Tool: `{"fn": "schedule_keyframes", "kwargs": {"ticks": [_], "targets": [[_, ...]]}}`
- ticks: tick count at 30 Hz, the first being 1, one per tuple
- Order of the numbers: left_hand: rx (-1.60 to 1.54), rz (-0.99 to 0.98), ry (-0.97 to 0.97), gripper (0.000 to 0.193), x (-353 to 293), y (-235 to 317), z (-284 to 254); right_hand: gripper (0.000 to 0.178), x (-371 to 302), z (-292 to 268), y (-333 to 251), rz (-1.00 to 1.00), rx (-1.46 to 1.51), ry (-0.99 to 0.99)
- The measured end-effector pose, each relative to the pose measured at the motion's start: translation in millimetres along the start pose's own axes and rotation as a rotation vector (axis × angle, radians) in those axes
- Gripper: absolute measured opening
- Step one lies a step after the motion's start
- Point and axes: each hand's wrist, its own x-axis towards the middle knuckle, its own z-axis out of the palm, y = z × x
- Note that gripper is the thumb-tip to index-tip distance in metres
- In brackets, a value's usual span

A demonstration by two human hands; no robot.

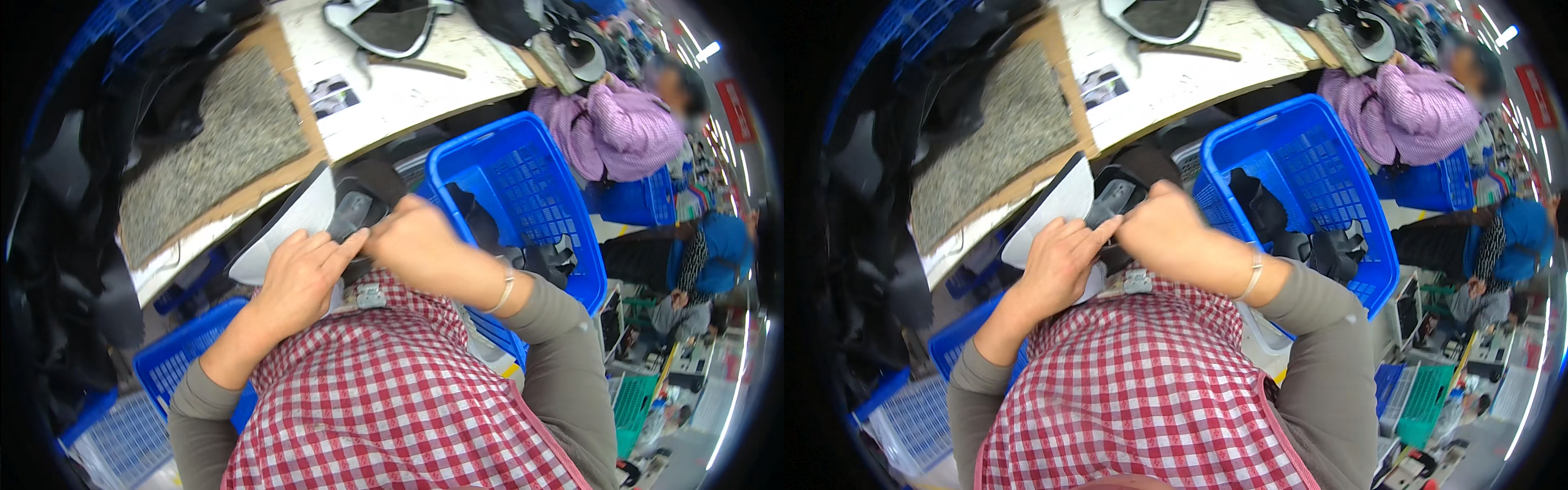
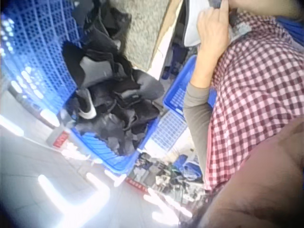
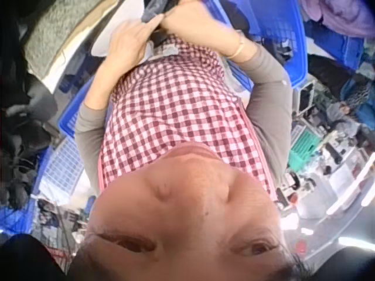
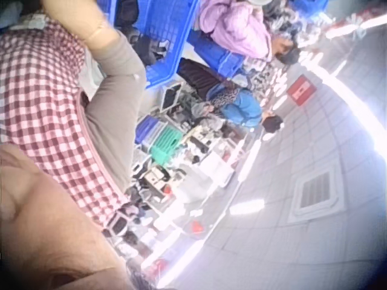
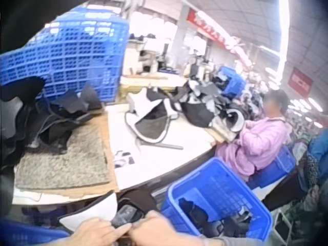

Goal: The person assembles black shoe parts by hand, aligning and pressing edges together, then uses a hammer to tap the parts into shape. The person handles multiple shoe parts one at a time, turning them over and adjusting them before placing them into a blue basket.

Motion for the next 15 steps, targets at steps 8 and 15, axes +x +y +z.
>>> {"fn": "schedule_keyframes", "kwargs": {"ticks": [8, 15], "targets": [[-0.108, -0.16, -0.05, 0.078, -7.6, 5.4, -17.1, 0.007, 10.6, 64.0, -26.7, -0.051, 0.15, 0.471], [0.041, -0.362, 0.046, 0.046, 40.0, -22.8, -70.7, 0.008, 34.3, 34.8, -11.7, -0.039, 0.159, 0.317]]}}
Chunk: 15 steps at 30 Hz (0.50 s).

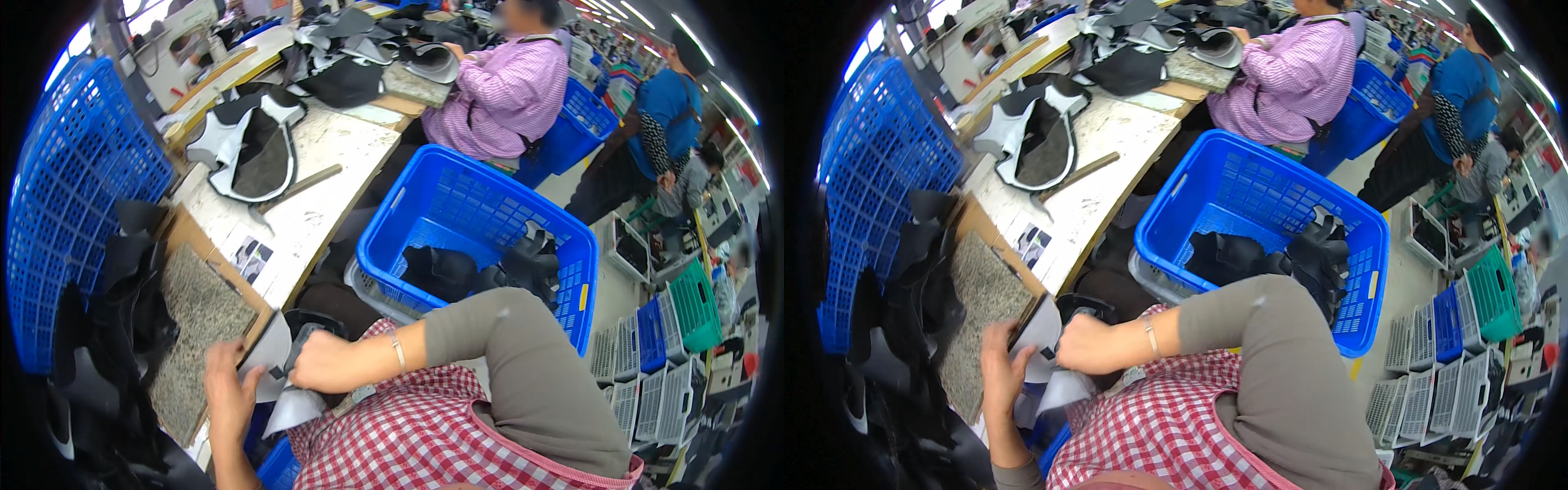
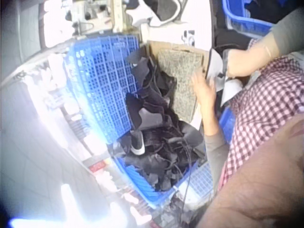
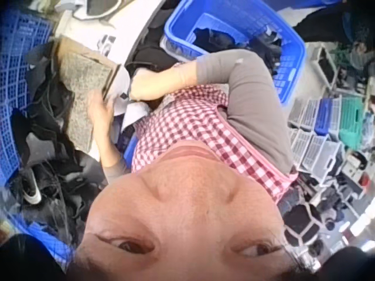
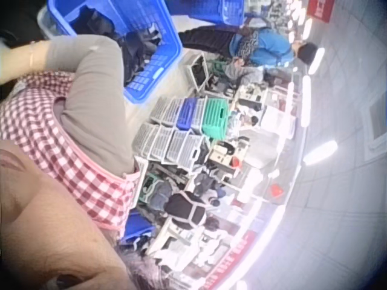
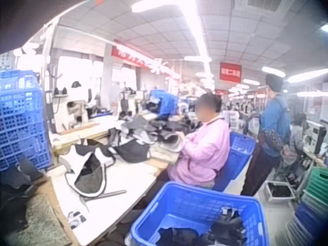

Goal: The person assembles black shoe parts by hand, aligning and pressing edges together, then uses a hammer to tap the parts into shape. The person handles multiple shoe parts one at a time, turning them over and adjusting them before placing them into a blue basket.

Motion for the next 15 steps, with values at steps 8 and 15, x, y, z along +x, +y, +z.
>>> {"fn": "schedule_keyframes", "kwargs": {"ticks": [8, 15], "targets": [[-0.448, -0.241, -0.276, 0.012, -4.8, -44.5, 56.9, 0.008, 47.1, 44.4, -2.9, -0.144, -0.035, -0.16], [-0.62, -0.428, 0.308, 0.03, -107.8, -24.4, 125.9, 0.051, 67.8, 86.4, 115.2, 0.224, 1.244, -0.985]]}}
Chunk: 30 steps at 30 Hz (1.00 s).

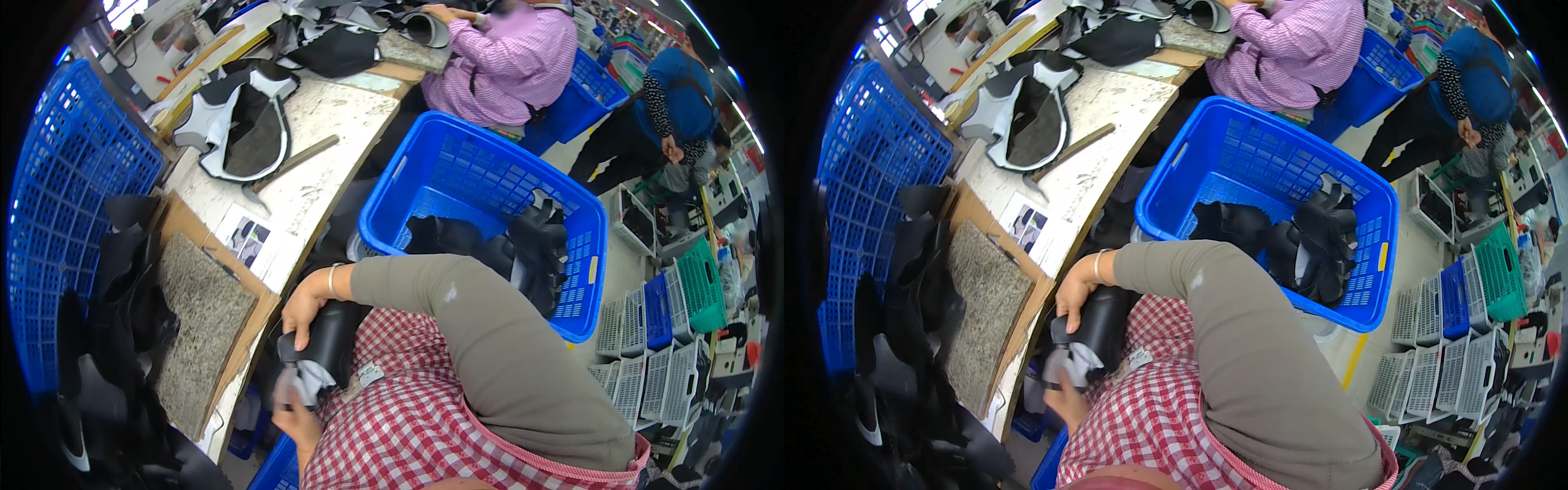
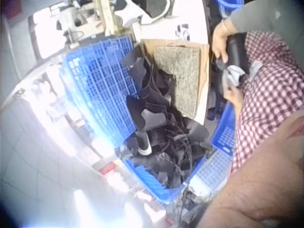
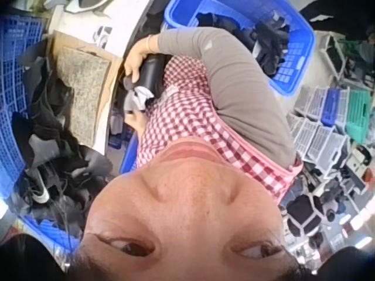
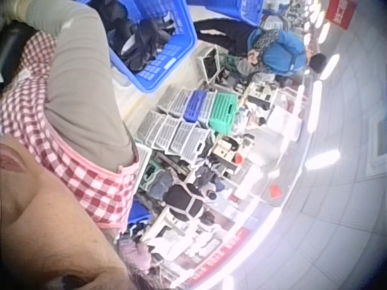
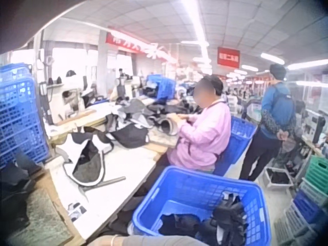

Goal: The person assembles black shoe parts by hand, aligning and pressing edges together, then uses a hammer to tap the parts into shape. The person handles multiple shoe parts one at a time, turning them over and adjusting them before placing them into a blue basket.

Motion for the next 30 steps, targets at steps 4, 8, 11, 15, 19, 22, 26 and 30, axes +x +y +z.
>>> {"fn": "schedule_keyframes", "kwargs": {"ticks": [4, 8, 11, 15, 19, 22, 26, 30], "targets": [[0.464, 0.515, -0.422, 0.045, -20.1, -4.4, -5.9, 0.052, 10.8, 2.3, 15.4, 0.031, -0.014, -0.132], [0.93, 0.542, -0.8, 0.046, -0.1, 6.8, -5.9, 0.052, 3.1, 25.6, -14.8, 0.086, -0.456, 0.042], [0.816, 0.533, -0.777, 0.049, 12.0, 24.1, -6.8, 0.045, -18.7, 43.0, -35.3, -0.007, -0.798, 0.217], [0.612, 0.261, -0.789, 0.051, 6.7, 49.0, -14.6, 0.043, -60.0, 64.5, -36.2, 0.055, -0.817, 0.561], [0.228, -0.131, -0.848, 0.075, -5.5, 52.1, -13.2, 0.041, -100.3, 65.4, -28.6, 0.03, -0.64, 0.837], [0.361, -0.001, -0.83, 0.086, -3.4, 40.7, -3.0, 0.044, -117.3, 58.2, -28.4, 0.001, -0.538, 0.901], [-0.365, -0.364, -0.348, 0.06, 14.9, 36.1, 17.1, 0.041, -117.5, 60.5, -31.2, -0.171, -0.113, 0.807], [-0.712, -0.612, -0.289, 0.061, 29.3, 53.9, 43.3, 0.043, -105.9, 72.3, -28.8, 0.072, -0.448, 0.901]]}}
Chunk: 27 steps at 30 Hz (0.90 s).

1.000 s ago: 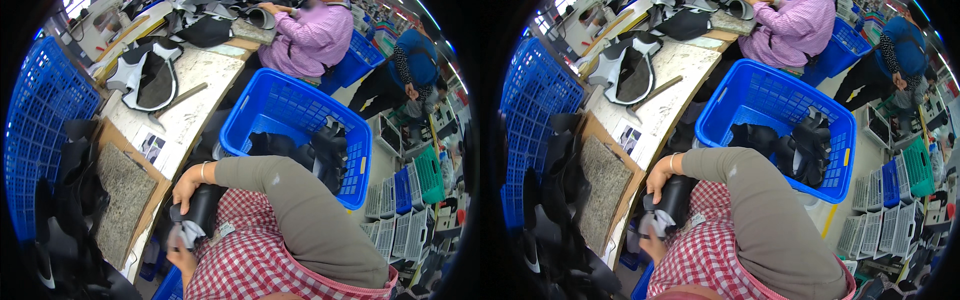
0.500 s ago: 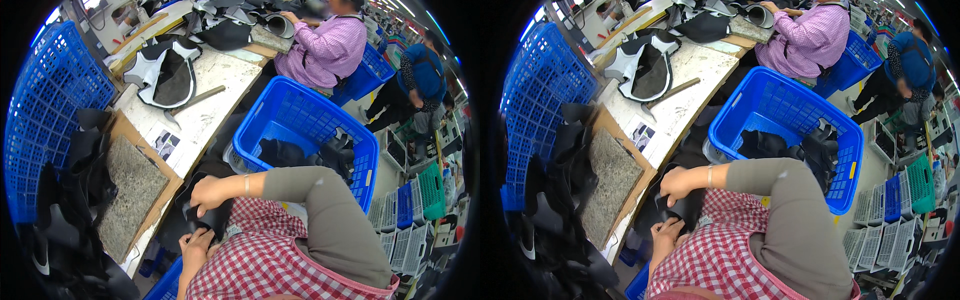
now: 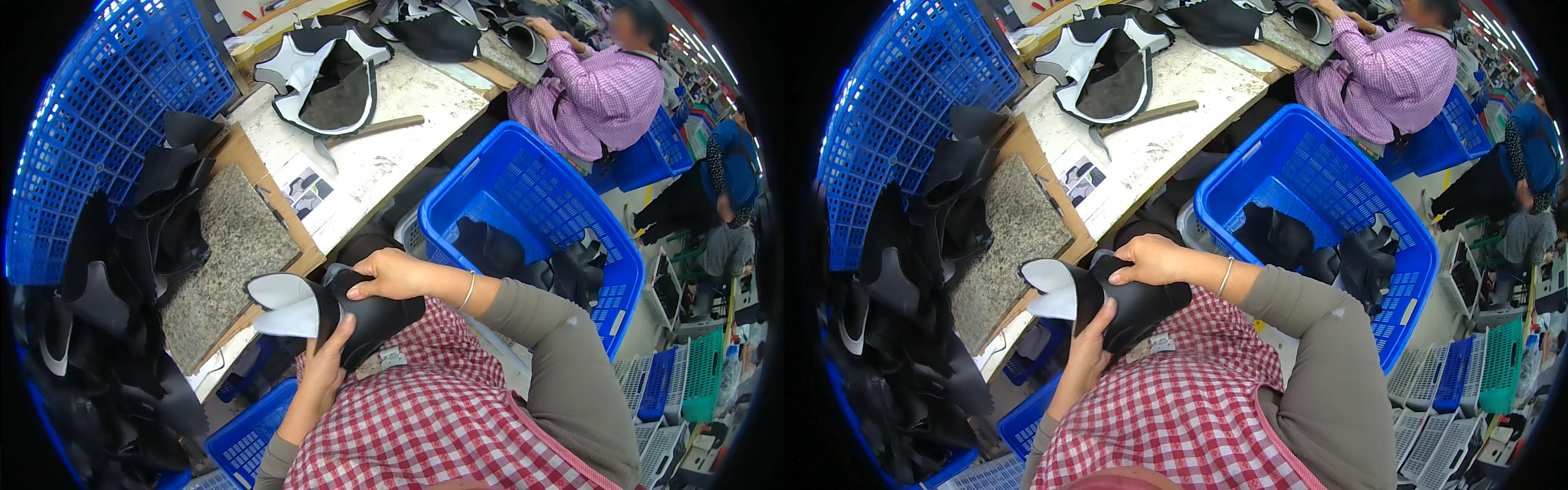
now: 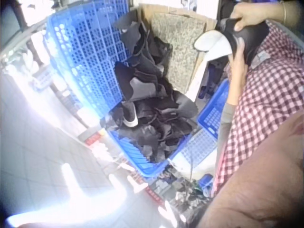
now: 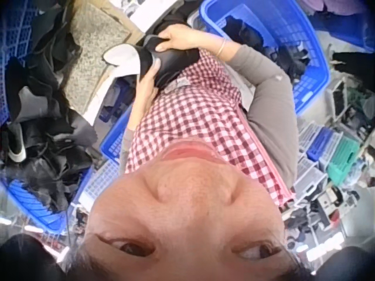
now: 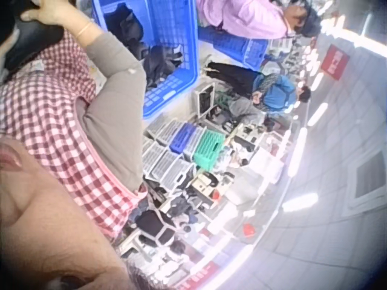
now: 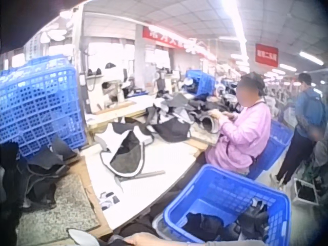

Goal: The person assembles black shoe parts by hand, aligning and pressing edges together, then uses a hammer to tap the parts into shape. The person handles multiple shoe parts one at a time, turning them over and adjusting them before placing them into a blue basket.

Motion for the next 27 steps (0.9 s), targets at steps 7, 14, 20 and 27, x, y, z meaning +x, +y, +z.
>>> {"fn": "schedule_keyframes", "kwargs": {"ticks": [7, 14, 20, 27], "targets": [[-0.275, -0.345, 0.078, 0.066, 22.8, -15.9, -4.1, 0.053, -6.2, -3.8, 4.4, -0.018, -0.1, 0.074], [-0.031, 0.056, -0.075, 0.037, 40.3, -30.0, -28.4, 0.044, -14.6, -9.7, -0.8, 0.0, 0.024, 0.048], [0.804, 0.507, -0.141, 0.022, 34.9, -24.0, -53.0, 0.042, -15.5, 6.5, 5.4, -0.028, 0.126, 0.028], [0.932, 0.168, -0.113, 0.043, 16.3, -17.9, -60.3, 0.037, -12.8, 4.7, -6.3, -0.094, 0.098, -0.053]]}}
